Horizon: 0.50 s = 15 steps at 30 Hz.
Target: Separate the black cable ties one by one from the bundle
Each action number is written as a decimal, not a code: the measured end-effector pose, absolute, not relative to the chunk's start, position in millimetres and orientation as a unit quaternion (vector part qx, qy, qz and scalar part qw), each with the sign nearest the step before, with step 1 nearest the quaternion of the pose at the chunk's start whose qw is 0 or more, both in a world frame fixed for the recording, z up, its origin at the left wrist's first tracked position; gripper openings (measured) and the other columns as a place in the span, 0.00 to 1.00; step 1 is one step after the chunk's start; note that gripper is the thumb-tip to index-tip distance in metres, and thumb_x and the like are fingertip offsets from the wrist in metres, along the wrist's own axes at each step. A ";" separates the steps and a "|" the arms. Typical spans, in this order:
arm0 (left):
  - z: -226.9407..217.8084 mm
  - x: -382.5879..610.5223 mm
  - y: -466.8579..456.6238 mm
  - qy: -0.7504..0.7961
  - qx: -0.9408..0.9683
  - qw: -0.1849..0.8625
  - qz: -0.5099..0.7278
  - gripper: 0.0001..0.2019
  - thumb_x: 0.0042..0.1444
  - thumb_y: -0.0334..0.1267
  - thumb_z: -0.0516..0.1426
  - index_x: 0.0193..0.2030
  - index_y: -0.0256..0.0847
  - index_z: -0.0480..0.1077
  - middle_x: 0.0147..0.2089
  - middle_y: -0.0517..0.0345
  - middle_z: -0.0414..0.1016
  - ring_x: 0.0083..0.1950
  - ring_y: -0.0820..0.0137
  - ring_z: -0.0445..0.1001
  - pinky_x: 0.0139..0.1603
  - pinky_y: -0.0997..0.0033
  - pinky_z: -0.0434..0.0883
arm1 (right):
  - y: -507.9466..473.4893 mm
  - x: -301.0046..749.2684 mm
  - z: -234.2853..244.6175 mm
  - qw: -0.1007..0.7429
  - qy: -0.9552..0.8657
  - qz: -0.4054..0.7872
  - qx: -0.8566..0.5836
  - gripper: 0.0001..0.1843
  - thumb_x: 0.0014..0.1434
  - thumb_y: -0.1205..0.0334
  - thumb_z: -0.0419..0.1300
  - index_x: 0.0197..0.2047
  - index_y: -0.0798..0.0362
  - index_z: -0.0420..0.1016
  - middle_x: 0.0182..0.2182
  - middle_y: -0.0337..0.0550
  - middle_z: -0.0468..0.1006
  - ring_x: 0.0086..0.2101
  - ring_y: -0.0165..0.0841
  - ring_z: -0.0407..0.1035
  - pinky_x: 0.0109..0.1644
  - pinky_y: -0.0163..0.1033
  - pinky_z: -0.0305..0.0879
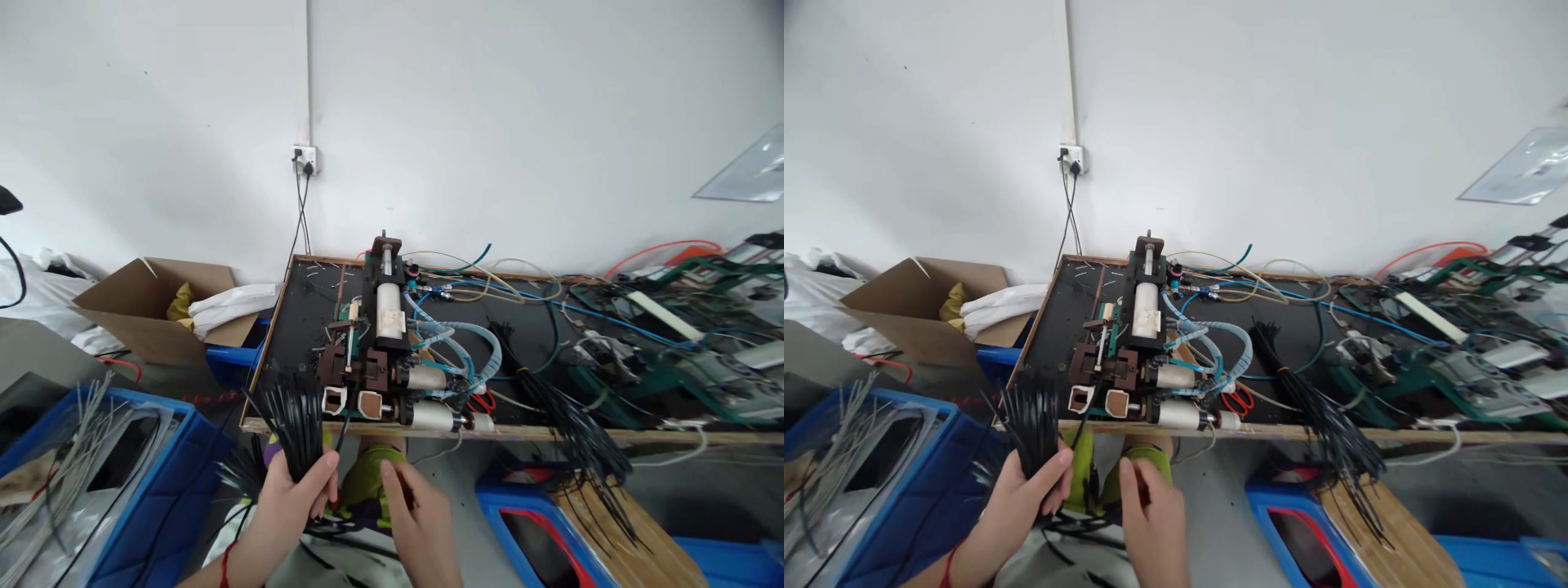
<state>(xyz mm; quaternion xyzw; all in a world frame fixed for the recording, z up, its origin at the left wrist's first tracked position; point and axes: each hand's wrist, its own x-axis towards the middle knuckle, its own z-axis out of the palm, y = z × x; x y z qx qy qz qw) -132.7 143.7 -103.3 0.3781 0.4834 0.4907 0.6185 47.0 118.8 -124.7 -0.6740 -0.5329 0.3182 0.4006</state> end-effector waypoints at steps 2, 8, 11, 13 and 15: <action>-104.6 -127.6 142.5 0.486 0.389 0.627 0.468 0.21 0.54 0.56 0.65 0.29 0.38 0.70 0.18 0.61 0.69 0.15 0.78 0.58 0.17 0.77 0.56 | 130.2 29.9 -100.9 0.492 -0.496 0.397 -0.595 0.20 0.65 0.43 0.58 0.39 0.51 0.80 0.31 0.47 0.80 0.32 0.40 0.73 0.35 0.39 0.66; -97.2 -127.8 144.2 0.510 0.413 0.590 0.471 0.20 0.53 0.56 0.65 0.29 0.38 0.75 0.22 0.54 0.77 0.20 0.68 0.71 0.22 0.70 0.70 | 150.3 -16.7 -81.3 0.655 -0.314 0.525 -0.444 0.19 0.67 0.46 0.59 0.31 0.50 0.72 0.28 0.39 0.72 0.26 0.33 0.67 0.30 0.37 0.67; -88.9 -132.6 147.7 0.546 0.406 0.516 0.520 0.17 0.54 0.52 0.65 0.28 0.39 0.77 0.29 0.51 0.81 0.31 0.61 0.78 0.35 0.64 0.77 | 144.0 -23.2 -97.9 0.708 -0.268 0.511 -0.408 0.19 0.70 0.47 0.55 0.31 0.49 0.67 0.25 0.37 0.71 0.25 0.32 0.66 0.31 0.37 0.67; -86.5 -134.4 150.8 0.552 0.406 0.490 0.539 0.18 0.56 0.50 0.64 0.23 0.39 0.75 0.25 0.52 0.78 0.30 0.62 0.77 0.37 0.63 0.77 | 137.7 -22.6 -110.2 0.700 -0.295 0.476 -0.444 0.19 0.72 0.47 0.51 0.32 0.49 0.66 0.18 0.31 0.65 0.19 0.29 0.59 0.25 0.34 0.61; -88.5 -134.7 154.1 0.542 0.397 0.496 0.550 0.17 0.58 0.50 0.63 0.24 0.40 0.74 0.19 0.58 0.72 0.26 0.65 0.74 0.34 0.66 0.76 | 132.5 -20.4 -119.7 0.661 -0.372 0.417 -0.501 0.17 0.72 0.48 0.52 0.36 0.49 0.69 0.18 0.31 0.65 0.17 0.29 0.55 0.21 0.33 0.55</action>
